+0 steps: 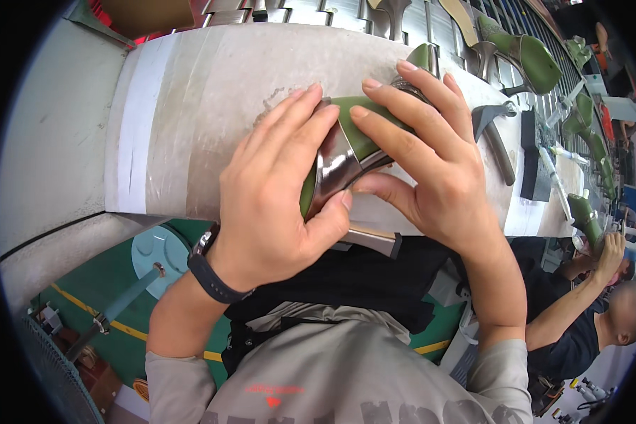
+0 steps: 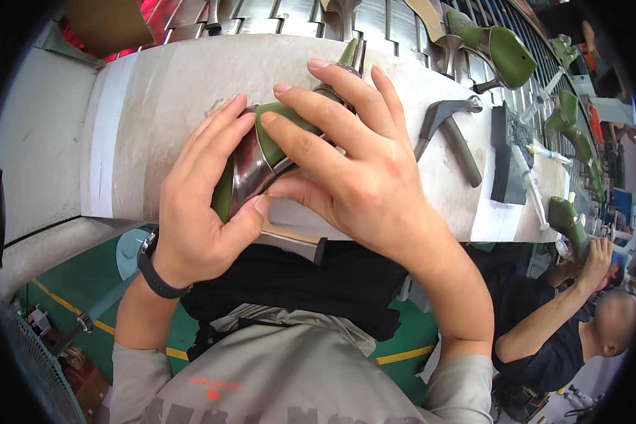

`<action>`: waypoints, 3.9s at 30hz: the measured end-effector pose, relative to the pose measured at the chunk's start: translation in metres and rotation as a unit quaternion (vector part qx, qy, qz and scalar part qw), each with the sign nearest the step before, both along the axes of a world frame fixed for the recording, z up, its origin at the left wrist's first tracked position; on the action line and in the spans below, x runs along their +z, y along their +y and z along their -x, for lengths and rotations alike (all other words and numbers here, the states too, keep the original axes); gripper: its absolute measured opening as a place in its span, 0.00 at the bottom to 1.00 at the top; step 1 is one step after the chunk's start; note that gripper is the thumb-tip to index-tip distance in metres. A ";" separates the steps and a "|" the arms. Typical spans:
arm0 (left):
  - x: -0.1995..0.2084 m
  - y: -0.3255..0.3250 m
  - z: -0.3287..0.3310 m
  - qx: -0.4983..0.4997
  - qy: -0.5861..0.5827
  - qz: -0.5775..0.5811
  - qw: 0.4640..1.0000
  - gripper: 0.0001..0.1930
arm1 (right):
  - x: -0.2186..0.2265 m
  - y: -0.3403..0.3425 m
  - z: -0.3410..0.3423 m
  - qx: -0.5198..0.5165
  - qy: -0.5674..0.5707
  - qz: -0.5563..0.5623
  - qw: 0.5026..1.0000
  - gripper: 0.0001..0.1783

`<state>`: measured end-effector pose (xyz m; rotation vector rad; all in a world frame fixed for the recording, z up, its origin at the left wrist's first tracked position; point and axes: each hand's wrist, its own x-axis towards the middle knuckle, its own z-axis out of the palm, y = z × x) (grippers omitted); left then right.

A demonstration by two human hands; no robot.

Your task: The person assembles high-heeled shoes by picking shoe lasts and soles from a conveyor, pressing the soles onto the shoe uppers by hand, and hammering the edges with a hammer.

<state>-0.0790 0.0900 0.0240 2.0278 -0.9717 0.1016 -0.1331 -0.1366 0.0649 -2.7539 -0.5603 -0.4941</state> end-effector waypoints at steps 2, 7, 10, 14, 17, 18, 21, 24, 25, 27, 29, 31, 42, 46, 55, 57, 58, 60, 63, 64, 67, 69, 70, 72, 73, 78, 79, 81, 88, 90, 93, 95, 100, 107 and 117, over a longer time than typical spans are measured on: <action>0.006 -0.003 0.003 -0.009 0.016 -0.014 1.000 0.36 | 0.009 0.004 0.003 -0.020 0.029 -0.027 0.999 0.30; -0.002 -0.007 0.005 0.020 -0.021 0.002 1.000 0.34 | 0.038 0.012 -0.013 -0.041 0.125 0.023 0.991 0.33; 0.001 -0.008 0.007 0.013 0.003 -0.026 1.000 0.36 | 0.018 -0.011 -0.006 -0.045 0.009 -0.053 0.998 0.43; 0.008 -0.005 0.012 -0.003 0.012 -0.037 0.999 0.37 | -0.027 -0.077 0.036 -0.252 -0.046 -0.129 0.958 0.31; 0.016 -0.014 0.005 -0.019 0.016 -0.069 0.997 0.41 | -0.055 -0.104 0.053 -0.334 -0.092 -0.119 0.930 0.25; 0.021 -0.022 0.001 -0.024 0.011 -0.069 0.997 0.41 | -0.059 -0.106 0.055 -0.324 -0.087 -0.080 0.939 0.25; 0.034 -0.050 -0.009 -0.028 -0.045 -0.108 0.993 0.46 | -0.060 -0.101 0.052 -0.328 -0.090 -0.032 0.940 0.28; 0.027 -0.060 -0.014 -0.099 -0.063 -0.110 0.987 0.51 | -0.064 -0.103 0.051 -0.321 -0.098 -0.020 0.942 0.31; 0.029 -0.061 -0.014 -0.104 -0.067 -0.111 0.986 0.51 | -0.065 -0.104 0.052 -0.327 -0.101 -0.022 0.939 0.31; 0.032 -0.062 -0.015 -0.139 -0.011 -0.132 0.981 0.52 | -0.066 -0.106 0.054 -0.329 -0.099 -0.059 0.937 0.30; 0.032 -0.062 -0.016 -0.129 -0.019 -0.119 0.984 0.51 | -0.063 -0.105 0.054 -0.333 -0.103 -0.070 0.935 0.29; 0.036 -0.062 -0.016 -0.131 0.019 -0.111 0.985 0.49 | -0.061 -0.104 0.053 -0.331 -0.108 -0.078 0.934 0.29; 0.022 -0.058 -0.017 -0.111 -0.022 -0.072 0.991 0.44 | -0.063 -0.102 0.057 -0.335 -0.074 -0.094 0.935 0.29; 0.021 -0.056 -0.012 -0.105 -0.017 -0.053 0.993 0.43 | -0.060 -0.098 0.060 -0.324 -0.076 -0.097 0.938 0.30; 0.023 -0.054 -0.013 -0.115 0.004 -0.048 0.992 0.42 | -0.056 -0.096 0.058 -0.331 -0.066 -0.075 0.938 0.30; 0.022 -0.056 -0.017 -0.098 -0.028 -0.037 0.994 0.42 | -0.053 -0.095 0.054 -0.321 -0.080 -0.079 0.940 0.29; 0.021 -0.057 -0.019 -0.107 -0.014 -0.036 0.993 0.42 | -0.055 -0.095 0.053 -0.325 -0.082 -0.079 0.939 0.28; 0.025 -0.053 -0.019 -0.106 -0.006 -0.055 0.993 0.42 | -0.056 -0.094 0.047 -0.326 -0.085 -0.088 0.938 0.28; 0.026 -0.053 -0.022 -0.117 -0.001 -0.058 0.991 0.43 | -0.057 -0.091 0.045 -0.336 -0.091 -0.085 0.934 0.27; 0.026 -0.053 -0.021 -0.110 -0.004 -0.058 0.992 0.44 | -0.057 -0.090 0.045 -0.334 -0.098 -0.093 0.933 0.27; 0.030 -0.054 -0.018 -0.120 -0.002 -0.067 0.991 0.45 | -0.053 -0.089 0.050 -0.346 -0.093 -0.089 0.929 0.27; 0.032 -0.055 -0.017 -0.129 0.005 -0.081 0.988 0.45 | -0.056 -0.092 0.051 -0.347 -0.098 -0.086 0.929 0.27; 0.032 -0.053 -0.018 -0.134 0.009 -0.086 0.987 0.45 | -0.057 -0.090 0.051 -0.347 -0.094 -0.091 0.929 0.27; 0.034 -0.052 -0.019 -0.144 0.011 -0.093 0.985 0.45 | -0.055 -0.091 0.048 -0.346 -0.090 -0.100 0.928 0.27; 0.037 -0.052 -0.021 -0.160 0.017 -0.097 0.982 0.45 | -0.056 -0.092 0.048 -0.351 -0.092 -0.102 0.926 0.27; 0.048 -0.057 -0.021 -0.186 0.056 -0.104 0.975 0.39 | -0.052 -0.093 0.050 -0.349 -0.077 -0.043 0.933 0.28; 0.049 -0.057 -0.022 -0.191 0.055 -0.110 0.974 0.39 | -0.048 -0.092 0.052 -0.355 -0.078 -0.048 0.931 0.28; 0.047 -0.058 -0.025 -0.169 0.167 -0.078 0.968 0.35 | -0.038 -0.088 0.057 -0.320 -0.002 -0.026 0.947 0.30; 0.057 -0.087 -0.027 -0.136 0.195 -0.084 0.968 0.31 | 0.004 -0.083 0.083 -0.243 0.174 -0.368 0.880 0.23; 0.055 -0.089 -0.027 -0.134 0.224 -0.085 0.962 0.32 | -0.006 -0.089 0.078 -0.134 0.037 -0.486 0.863 0.22; 0.054 -0.093 -0.029 -0.122 0.222 -0.081 0.964 0.34 | -0.002 -0.091 0.070 -0.134 0.142 -0.692 0.695 0.18; 0.055 -0.093 -0.031 -0.116 0.223 -0.101 0.963 0.36 | 0.018 -0.095 0.059 -0.140 0.174 -0.672 0.706 0.21; 0.052 -0.094 -0.033 -0.121 0.166 -0.112 0.972 0.41 | 0.029 -0.093 0.036 -0.079 0.217 -0.610 0.758 0.14; 0.050 -0.092 -0.039 -0.133 0.147 -0.101 0.975 0.43 | 0.033 -0.093 0.021 -0.051 0.225 -0.481 0.846 0.16; 0.049 -0.082 -0.039 -0.133 0.133 -0.094 0.978 0.36 | 0.035 -0.090 -0.006 -0.126 0.225 -0.524 0.812 0.12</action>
